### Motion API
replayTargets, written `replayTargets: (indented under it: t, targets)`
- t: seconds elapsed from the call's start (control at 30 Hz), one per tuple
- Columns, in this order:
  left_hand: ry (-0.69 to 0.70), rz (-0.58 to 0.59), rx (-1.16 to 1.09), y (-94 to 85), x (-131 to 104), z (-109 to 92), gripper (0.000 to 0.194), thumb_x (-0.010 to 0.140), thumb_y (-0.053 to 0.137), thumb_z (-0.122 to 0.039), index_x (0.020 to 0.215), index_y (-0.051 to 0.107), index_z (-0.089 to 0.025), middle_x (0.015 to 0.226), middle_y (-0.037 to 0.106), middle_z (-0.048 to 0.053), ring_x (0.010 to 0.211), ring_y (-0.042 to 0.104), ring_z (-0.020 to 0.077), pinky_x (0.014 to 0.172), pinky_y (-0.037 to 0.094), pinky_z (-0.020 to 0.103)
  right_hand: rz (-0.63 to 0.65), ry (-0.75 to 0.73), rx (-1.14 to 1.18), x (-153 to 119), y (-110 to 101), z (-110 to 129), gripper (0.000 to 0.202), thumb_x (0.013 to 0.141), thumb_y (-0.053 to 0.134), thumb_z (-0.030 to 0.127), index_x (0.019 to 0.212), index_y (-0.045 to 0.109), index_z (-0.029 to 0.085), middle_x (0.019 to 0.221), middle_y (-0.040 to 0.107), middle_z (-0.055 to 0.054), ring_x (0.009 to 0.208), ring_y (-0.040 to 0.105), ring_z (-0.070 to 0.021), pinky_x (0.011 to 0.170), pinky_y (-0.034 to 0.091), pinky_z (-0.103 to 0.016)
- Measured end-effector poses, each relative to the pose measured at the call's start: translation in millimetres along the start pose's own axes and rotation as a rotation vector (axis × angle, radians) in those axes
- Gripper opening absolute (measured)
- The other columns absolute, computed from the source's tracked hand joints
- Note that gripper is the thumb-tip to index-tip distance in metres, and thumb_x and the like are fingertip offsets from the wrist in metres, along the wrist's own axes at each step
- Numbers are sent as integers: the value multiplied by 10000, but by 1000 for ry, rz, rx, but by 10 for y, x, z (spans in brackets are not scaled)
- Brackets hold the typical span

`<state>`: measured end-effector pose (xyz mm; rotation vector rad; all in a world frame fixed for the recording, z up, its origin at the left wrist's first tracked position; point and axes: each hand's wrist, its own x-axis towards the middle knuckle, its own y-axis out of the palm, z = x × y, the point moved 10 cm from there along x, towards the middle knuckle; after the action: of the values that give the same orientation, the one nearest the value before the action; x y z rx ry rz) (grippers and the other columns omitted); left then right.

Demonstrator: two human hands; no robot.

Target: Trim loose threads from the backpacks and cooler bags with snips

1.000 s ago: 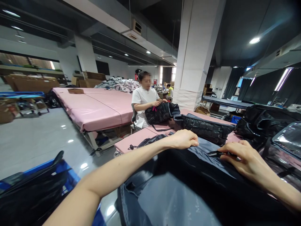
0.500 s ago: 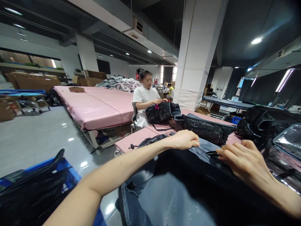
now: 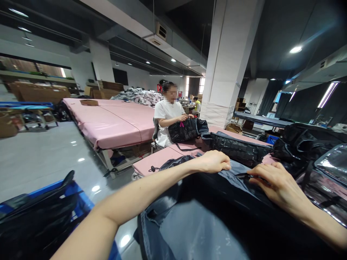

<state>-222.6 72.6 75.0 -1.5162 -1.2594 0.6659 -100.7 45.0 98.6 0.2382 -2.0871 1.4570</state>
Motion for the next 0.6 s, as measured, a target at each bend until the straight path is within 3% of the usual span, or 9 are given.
replayTargets:
  t: [0.27,0.47,0.6]
  targets:
    - [22,-12,-8,6,8,-6,173,835,509,-266,790,648,-173,690,605,-23,659,516,110,596,321,192,3,-24,-36,102,-25,84,157,913,435,260,859,577,221,753,636,2,637,541,-116,663,308,-308]
    - [36,-16,-30,11,16,4,165,833,512,-234,782,646,-153,708,608,-18,650,505,101,598,329,183,0,203,84,-147,-119,-230,210,881,466,400,913,621,262,812,682,-5,660,599,-148,606,440,-274]
    - [113,-21,-89,31,24,-73,138,830,525,-195,819,653,-145,770,630,-12,696,531,95,626,355,164,156,408,207,-421,76,-434,361,792,551,498,1050,602,251,866,689,-21,718,634,-187,597,481,-276]
